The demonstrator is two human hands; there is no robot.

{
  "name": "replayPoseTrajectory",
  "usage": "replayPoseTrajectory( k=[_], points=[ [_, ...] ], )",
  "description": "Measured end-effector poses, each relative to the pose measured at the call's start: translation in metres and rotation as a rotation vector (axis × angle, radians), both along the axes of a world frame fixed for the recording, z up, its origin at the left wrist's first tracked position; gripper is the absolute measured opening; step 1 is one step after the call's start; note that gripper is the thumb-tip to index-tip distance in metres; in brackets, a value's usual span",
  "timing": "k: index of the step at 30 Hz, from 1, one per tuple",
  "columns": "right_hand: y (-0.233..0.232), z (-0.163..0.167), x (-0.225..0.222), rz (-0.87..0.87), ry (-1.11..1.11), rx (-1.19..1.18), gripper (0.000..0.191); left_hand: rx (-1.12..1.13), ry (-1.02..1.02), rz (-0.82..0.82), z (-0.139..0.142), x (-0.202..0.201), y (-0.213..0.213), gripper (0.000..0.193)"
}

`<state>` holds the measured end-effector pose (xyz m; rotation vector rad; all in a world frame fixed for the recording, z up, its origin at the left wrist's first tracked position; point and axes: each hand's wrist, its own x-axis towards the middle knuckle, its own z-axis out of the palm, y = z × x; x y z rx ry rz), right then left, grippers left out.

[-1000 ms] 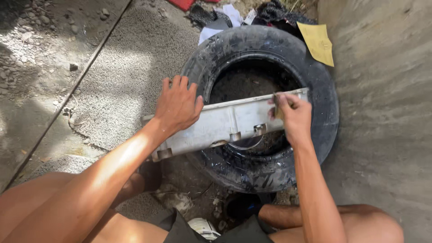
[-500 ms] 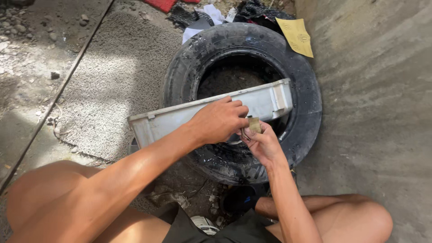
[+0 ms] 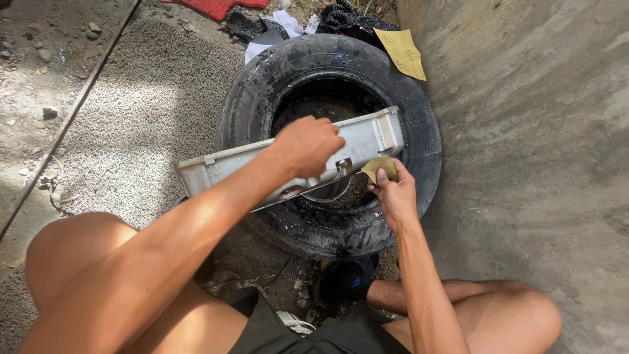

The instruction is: The person sits on the concrete ground and scrubs a Honda motorcycle engine cylinder head cover with a sponge, dipping it in a bucket of water set inside a tire. They turn the part over and continue scrubbing its other side and edges, working the surface section by section.

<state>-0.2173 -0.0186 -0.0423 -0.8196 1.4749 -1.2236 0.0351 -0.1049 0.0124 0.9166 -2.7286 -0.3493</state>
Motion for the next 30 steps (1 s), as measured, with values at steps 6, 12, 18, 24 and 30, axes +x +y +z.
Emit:
replayPoseTrajectory(
  k=[6, 12, 18, 24, 30],
  points=[
    [0.005, -0.03, -0.007, -0.044, 0.178, -0.058, 0.031, -0.111, -0.012, 0.082, -0.003, 0.027, 0.0, 0.016],
    [0.004, -0.052, 0.026, 0.042, 0.486, -0.367, 0.02, -0.088, 0.096, 0.132, -0.028, 0.005, 0.005, 0.035],
    [-0.005, -0.049, 0.058, -0.066, 0.724, -0.36, 0.017, -0.229, 0.3, 0.376, -0.053, -0.027, -0.004, 0.055],
    [-0.017, -0.034, 0.058, -0.048, 0.786, -0.431, 0.011, -0.044, 0.178, 0.413, -0.067, -0.042, -0.01, 0.042],
    [-0.045, -0.023, 0.043, 0.01, 0.948, -0.493, 0.014, 0.044, 0.237, 0.429, -0.077, -0.041, -0.018, 0.043]
  ],
)
